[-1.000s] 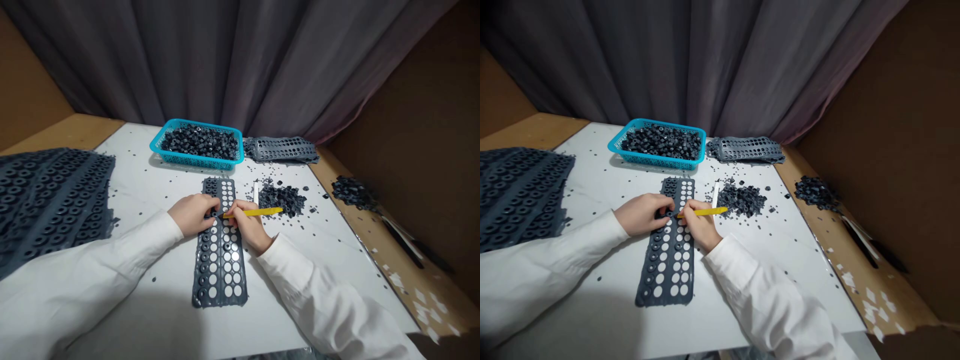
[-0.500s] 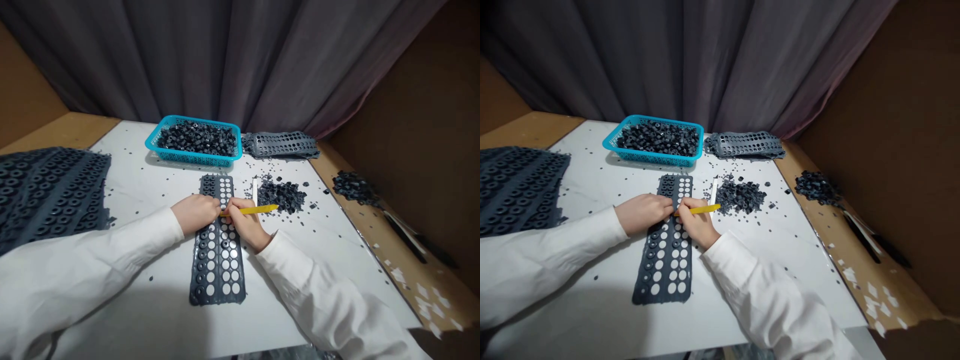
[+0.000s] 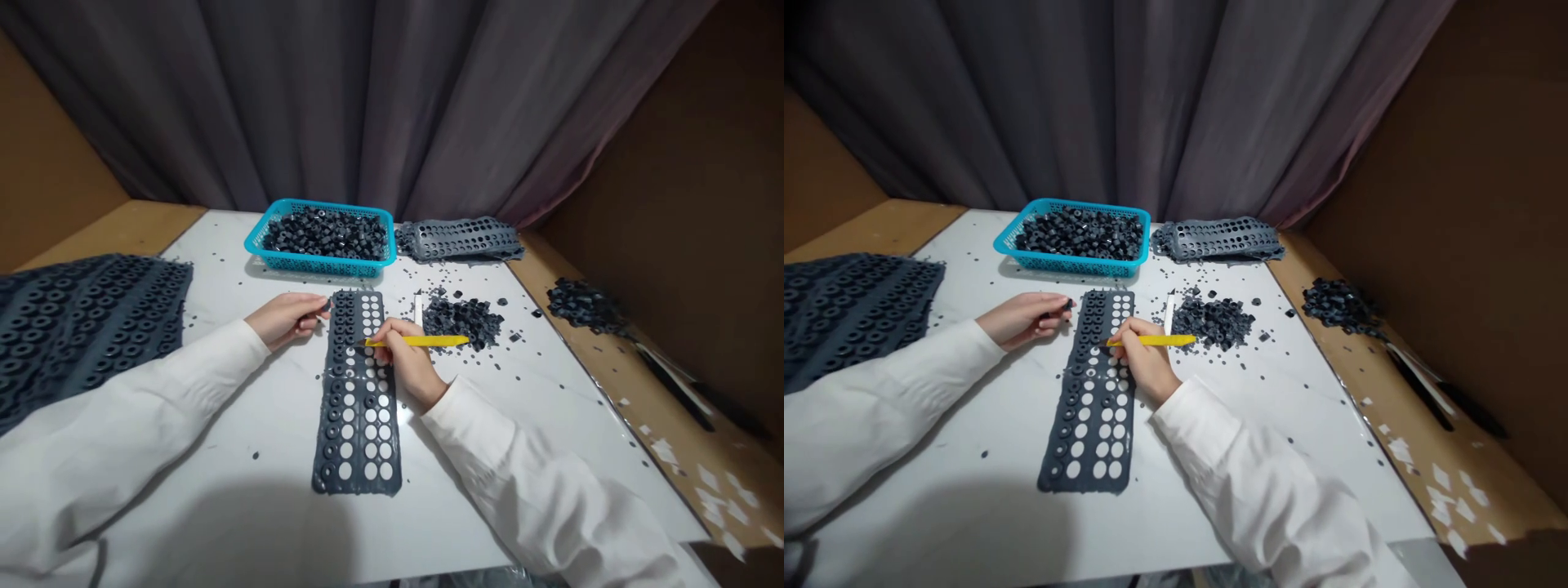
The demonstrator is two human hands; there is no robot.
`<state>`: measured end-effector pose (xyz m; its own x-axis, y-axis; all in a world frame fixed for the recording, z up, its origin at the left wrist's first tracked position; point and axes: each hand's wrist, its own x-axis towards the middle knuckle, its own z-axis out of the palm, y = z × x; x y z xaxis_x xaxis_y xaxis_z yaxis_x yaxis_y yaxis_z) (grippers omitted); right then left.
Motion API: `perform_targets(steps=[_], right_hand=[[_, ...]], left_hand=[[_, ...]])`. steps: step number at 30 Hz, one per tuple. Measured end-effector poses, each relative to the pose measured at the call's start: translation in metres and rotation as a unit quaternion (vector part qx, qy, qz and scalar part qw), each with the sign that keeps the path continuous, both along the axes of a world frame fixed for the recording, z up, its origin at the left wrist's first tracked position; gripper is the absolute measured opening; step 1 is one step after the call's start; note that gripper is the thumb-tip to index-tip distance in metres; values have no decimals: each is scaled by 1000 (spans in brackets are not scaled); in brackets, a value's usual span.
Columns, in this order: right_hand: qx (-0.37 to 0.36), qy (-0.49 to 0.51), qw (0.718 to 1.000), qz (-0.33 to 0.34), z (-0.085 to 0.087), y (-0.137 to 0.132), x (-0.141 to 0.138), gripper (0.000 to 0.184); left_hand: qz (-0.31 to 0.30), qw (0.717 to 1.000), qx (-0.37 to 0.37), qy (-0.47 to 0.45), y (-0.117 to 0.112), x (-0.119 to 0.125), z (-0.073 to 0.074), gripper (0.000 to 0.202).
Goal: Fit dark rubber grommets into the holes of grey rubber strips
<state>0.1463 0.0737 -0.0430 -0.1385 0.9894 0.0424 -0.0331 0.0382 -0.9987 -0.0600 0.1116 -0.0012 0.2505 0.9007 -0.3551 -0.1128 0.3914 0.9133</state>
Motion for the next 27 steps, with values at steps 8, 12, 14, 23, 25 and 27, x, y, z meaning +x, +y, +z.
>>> perform_targets(steps=[8, 12, 14, 23, 25, 27], right_hand=[[22, -43, 999, 6, 3, 2, 1, 16], [97, -23, 995, -32, 8, -2, 0, 13], [139, -17, 990, -28, 13, -6, -1, 17], [186, -46, 982, 0, 27, -17, -9, 35], [179, -41, 983, -10, 26, -18, -11, 34], [175, -30, 984, -14, 27, -19, -14, 34]], left_hand=[[-37, 992, -97, -76, -8, 9, -5, 12], [-38, 985, -120, -119, -17, 13, -5, 11], [-45, 982, -123, -139, -23, 16, -4, 11], [-54, 983, -97, -145, -41, 37, 0, 25], [-37, 984, -99, -141, -44, 40, -1, 26], [-23, 985, -105, -136, -47, 43, -1, 26]])
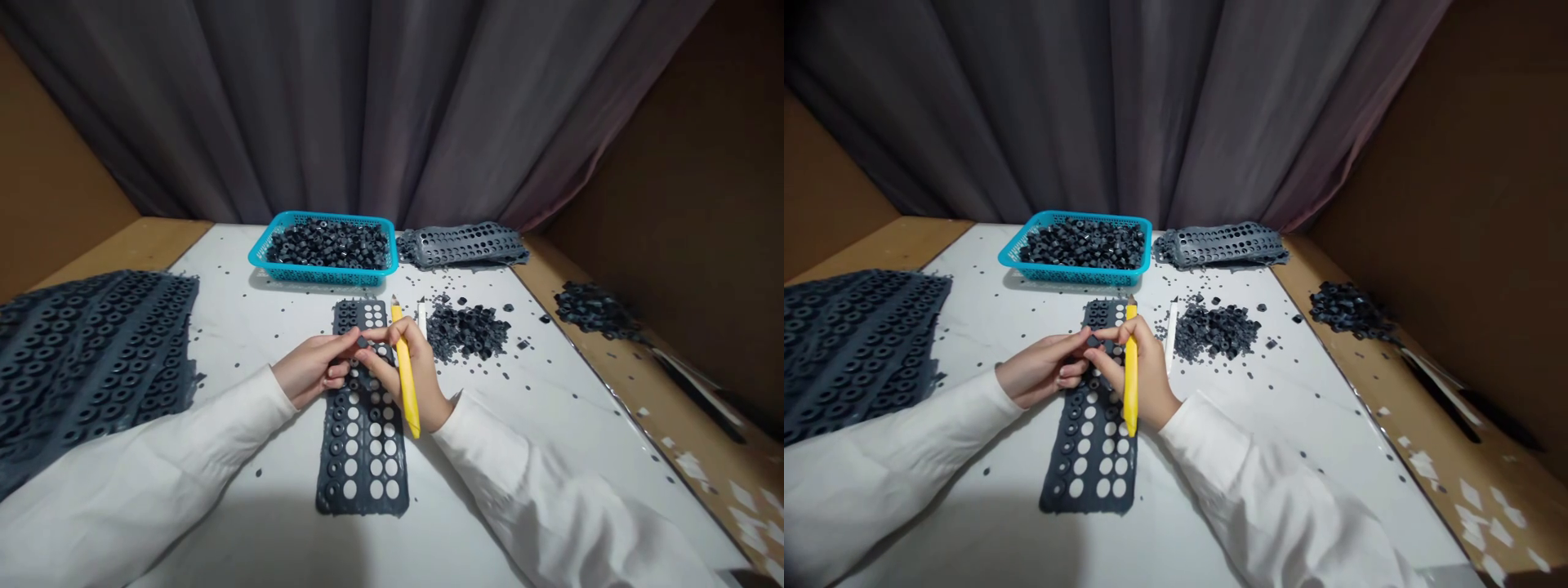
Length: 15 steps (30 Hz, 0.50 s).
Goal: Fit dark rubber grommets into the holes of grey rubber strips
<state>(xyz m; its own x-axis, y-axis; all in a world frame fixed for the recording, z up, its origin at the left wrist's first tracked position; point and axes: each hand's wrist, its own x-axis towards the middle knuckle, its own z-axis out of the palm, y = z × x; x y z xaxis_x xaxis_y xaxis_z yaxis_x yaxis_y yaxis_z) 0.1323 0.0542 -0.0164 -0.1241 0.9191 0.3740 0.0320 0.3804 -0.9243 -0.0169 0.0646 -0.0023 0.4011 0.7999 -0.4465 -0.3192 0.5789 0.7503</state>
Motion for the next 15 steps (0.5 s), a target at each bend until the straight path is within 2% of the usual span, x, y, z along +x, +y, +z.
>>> perform_targets(steps=[4, 6, 7, 8, 9, 11, 12, 13, 14, 15], right_hand=[[12, -20, 1000, -9, 14, 12, 11, 32], [27, -94, 995, -13, 29, 28, 35, 31], [30, -156, 987, -11, 38, 38, 53, 31], [32, -220, 975, -25, 46, 49, 74, 33], [32, -292, 954, -56, 52, 59, 97, 34], [-9, -434, 894, -111, 60, 76, 142, 37], [-42, -467, 875, -118, 60, 82, 162, 39], [-75, -478, 869, -107, 60, 86, 179, 40], [-95, -478, 868, -96, 58, 88, 192, 41], [-106, -473, 870, -87, 56, 89, 202, 42]], left_hand=[[44, 998, 9, 47, 12, -1, 8, 31], [105, 987, 75, 100, 33, -8, 15, 32], [149, 970, 133, 137, 48, -14, 18, 30], [198, 941, 198, 192, 64, -19, 21, 27], [255, 891, 270, 260, 82, -25, 24, 22], [315, 784, 374, 383, 117, -36, 27, 17], [318, 733, 410, 439, 132, -41, 27, 17], [305, 693, 435, 487, 146, -45, 27, 17], [287, 665, 449, 523, 158, -49, 26, 18], [266, 656, 451, 544, 168, -52, 25, 21]])
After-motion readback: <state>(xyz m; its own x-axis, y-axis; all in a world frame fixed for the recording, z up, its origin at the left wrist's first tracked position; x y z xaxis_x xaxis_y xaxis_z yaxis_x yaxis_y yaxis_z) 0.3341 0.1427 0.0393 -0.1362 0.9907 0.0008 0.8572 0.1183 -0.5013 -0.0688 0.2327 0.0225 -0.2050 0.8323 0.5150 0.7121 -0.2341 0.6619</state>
